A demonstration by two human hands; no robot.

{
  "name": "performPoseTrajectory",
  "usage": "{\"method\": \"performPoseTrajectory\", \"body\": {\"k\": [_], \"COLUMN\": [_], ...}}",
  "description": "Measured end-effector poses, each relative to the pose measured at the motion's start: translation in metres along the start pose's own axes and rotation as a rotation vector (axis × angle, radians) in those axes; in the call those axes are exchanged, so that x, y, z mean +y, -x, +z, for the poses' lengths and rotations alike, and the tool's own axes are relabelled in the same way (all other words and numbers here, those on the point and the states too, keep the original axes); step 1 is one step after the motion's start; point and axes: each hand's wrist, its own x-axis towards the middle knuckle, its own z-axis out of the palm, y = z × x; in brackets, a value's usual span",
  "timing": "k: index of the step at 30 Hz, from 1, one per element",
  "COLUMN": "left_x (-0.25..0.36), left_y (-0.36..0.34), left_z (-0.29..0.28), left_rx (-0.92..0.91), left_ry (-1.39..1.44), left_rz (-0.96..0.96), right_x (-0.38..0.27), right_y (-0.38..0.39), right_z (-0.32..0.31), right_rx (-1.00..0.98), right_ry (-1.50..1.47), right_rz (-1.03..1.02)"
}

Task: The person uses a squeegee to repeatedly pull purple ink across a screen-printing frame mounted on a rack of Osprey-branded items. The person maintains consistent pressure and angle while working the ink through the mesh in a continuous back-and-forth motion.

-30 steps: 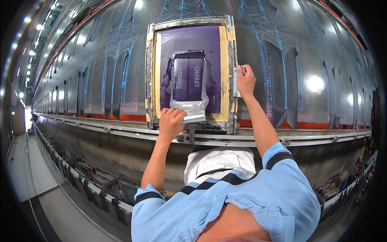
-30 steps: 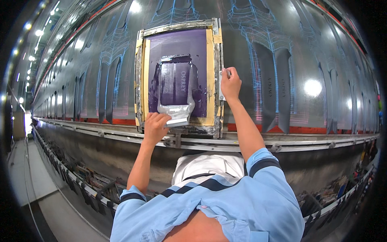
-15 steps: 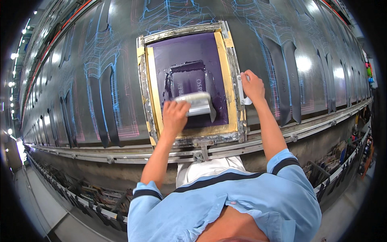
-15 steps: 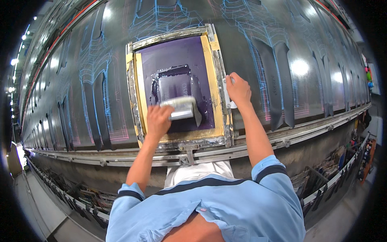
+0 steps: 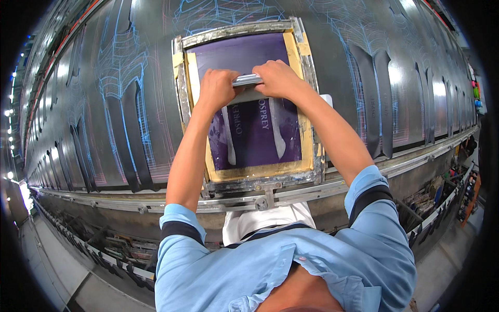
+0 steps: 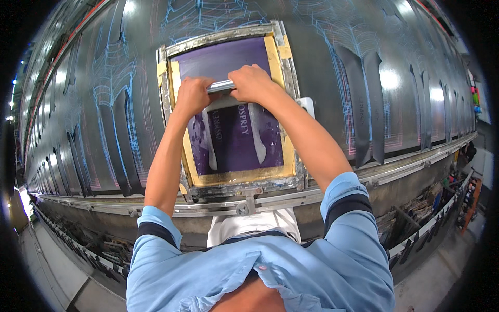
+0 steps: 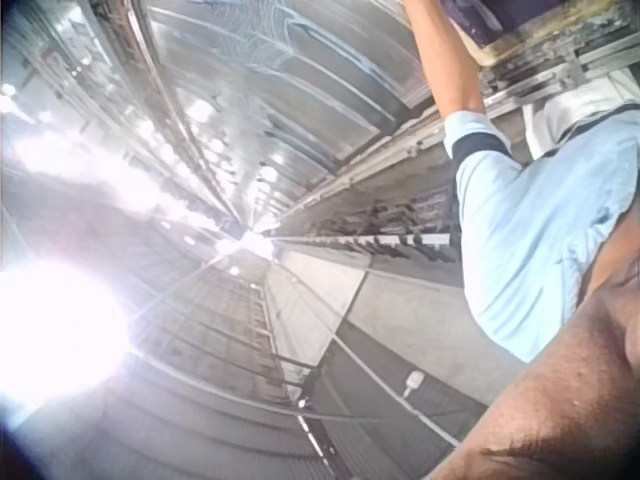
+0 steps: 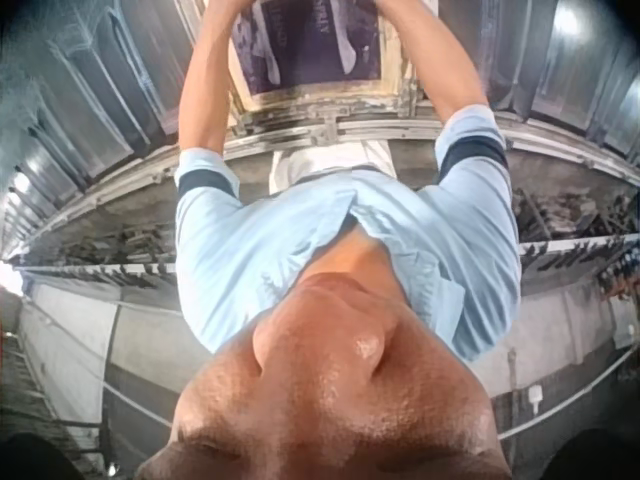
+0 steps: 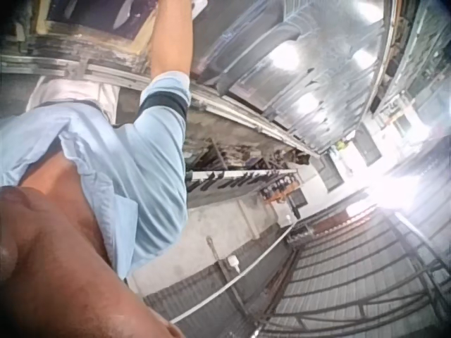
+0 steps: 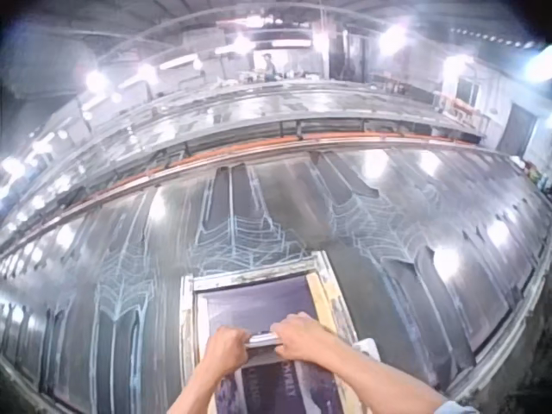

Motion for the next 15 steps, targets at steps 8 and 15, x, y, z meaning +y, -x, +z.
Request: {"method": "performPoseTrajectory", "body": {"k": [8, 15], "left_x": [0.081, 0.042], "left_y": [0.147, 0.073], "left_z": [0.017, 0.001], "left_rx": [-0.009, 0.002], "left_ry": [0.102, 0.026], "left_rz": [-0.002, 0.061], "right_x": [-0.069, -0.035], "right_y": [0.145, 0.079], "right_z": [0.057, 0.025], "right_rx": [0.121, 0.028], "right_ry": [-0.030, 0.065], "right_rz": [-0.130, -0.094]}}
